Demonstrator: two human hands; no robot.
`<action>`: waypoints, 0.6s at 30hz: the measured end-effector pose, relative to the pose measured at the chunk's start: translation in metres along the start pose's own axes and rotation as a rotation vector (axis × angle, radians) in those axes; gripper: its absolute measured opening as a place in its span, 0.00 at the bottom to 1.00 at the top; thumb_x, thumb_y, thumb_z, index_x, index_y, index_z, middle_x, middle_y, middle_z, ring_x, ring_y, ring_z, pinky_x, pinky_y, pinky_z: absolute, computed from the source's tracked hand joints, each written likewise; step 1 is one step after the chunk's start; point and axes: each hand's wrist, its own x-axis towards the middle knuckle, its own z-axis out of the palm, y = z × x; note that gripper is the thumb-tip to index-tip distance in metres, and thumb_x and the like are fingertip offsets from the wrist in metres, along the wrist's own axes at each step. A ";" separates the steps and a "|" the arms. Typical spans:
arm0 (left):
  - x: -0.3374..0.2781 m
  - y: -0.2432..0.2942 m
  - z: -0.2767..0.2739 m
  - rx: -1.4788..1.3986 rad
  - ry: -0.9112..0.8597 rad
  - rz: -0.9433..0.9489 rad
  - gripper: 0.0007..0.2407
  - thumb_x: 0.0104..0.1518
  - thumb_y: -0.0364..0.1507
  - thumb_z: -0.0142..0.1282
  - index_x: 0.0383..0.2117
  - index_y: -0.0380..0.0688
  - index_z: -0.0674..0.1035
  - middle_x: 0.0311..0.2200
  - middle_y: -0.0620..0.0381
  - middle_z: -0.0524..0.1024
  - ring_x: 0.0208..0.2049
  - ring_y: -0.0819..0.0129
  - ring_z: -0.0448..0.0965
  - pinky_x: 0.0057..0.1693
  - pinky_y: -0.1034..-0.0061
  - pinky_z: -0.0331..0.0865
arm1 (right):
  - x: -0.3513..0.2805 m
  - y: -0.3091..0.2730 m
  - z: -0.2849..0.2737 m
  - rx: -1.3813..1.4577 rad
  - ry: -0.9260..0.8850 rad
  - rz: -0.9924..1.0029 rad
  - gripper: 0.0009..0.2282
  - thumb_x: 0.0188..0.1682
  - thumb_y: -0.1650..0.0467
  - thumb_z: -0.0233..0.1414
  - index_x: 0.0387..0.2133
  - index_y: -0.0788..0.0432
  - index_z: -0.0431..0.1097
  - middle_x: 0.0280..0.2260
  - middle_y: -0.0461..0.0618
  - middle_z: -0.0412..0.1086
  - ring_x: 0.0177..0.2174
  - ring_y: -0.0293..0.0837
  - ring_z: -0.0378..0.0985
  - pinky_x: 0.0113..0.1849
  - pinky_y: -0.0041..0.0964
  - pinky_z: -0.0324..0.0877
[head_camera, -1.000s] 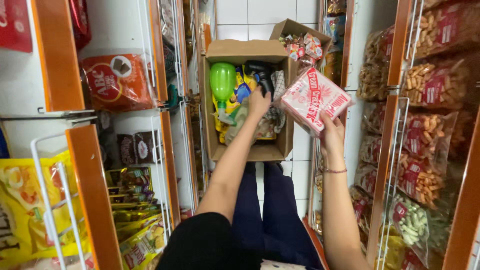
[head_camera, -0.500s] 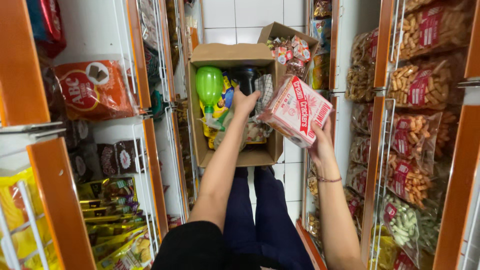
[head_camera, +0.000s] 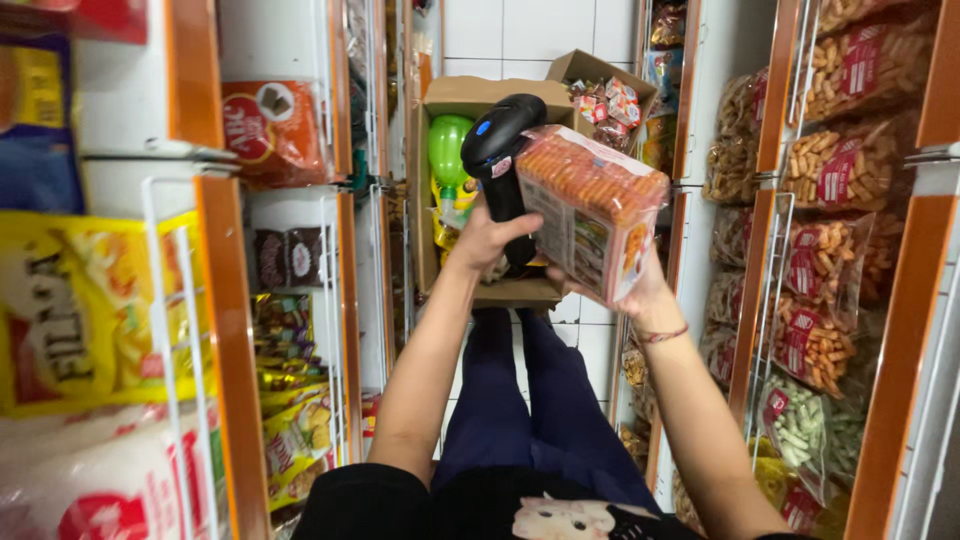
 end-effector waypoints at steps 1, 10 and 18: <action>-0.005 0.009 0.009 0.057 0.025 0.041 0.30 0.51 0.20 0.67 0.63 0.39 0.67 0.54 0.54 0.72 0.54 0.65 0.74 0.61 0.68 0.70 | -0.001 -0.002 0.006 -0.251 0.185 -0.075 0.33 0.54 0.50 0.42 0.66 0.59 0.53 0.61 0.65 0.60 0.54 0.58 0.72 0.49 0.54 0.76; -0.059 0.073 0.078 0.135 0.328 0.181 0.30 0.49 0.20 0.67 0.61 0.39 0.67 0.47 0.54 0.76 0.49 0.67 0.78 0.55 0.70 0.73 | -0.031 0.014 0.081 -0.616 0.174 -0.543 0.40 0.50 0.49 0.54 0.70 0.60 0.49 0.68 0.51 0.58 0.66 0.46 0.61 0.67 0.42 0.55; -0.109 0.100 0.122 0.575 0.460 0.384 0.16 0.55 0.22 0.65 0.49 0.34 0.77 0.43 0.53 0.81 0.44 0.69 0.82 0.53 0.74 0.75 | -0.036 0.019 0.128 -1.232 0.274 -0.814 0.39 0.42 0.62 0.65 0.63 0.66 0.53 0.55 0.54 0.64 0.56 0.46 0.69 0.61 0.41 0.65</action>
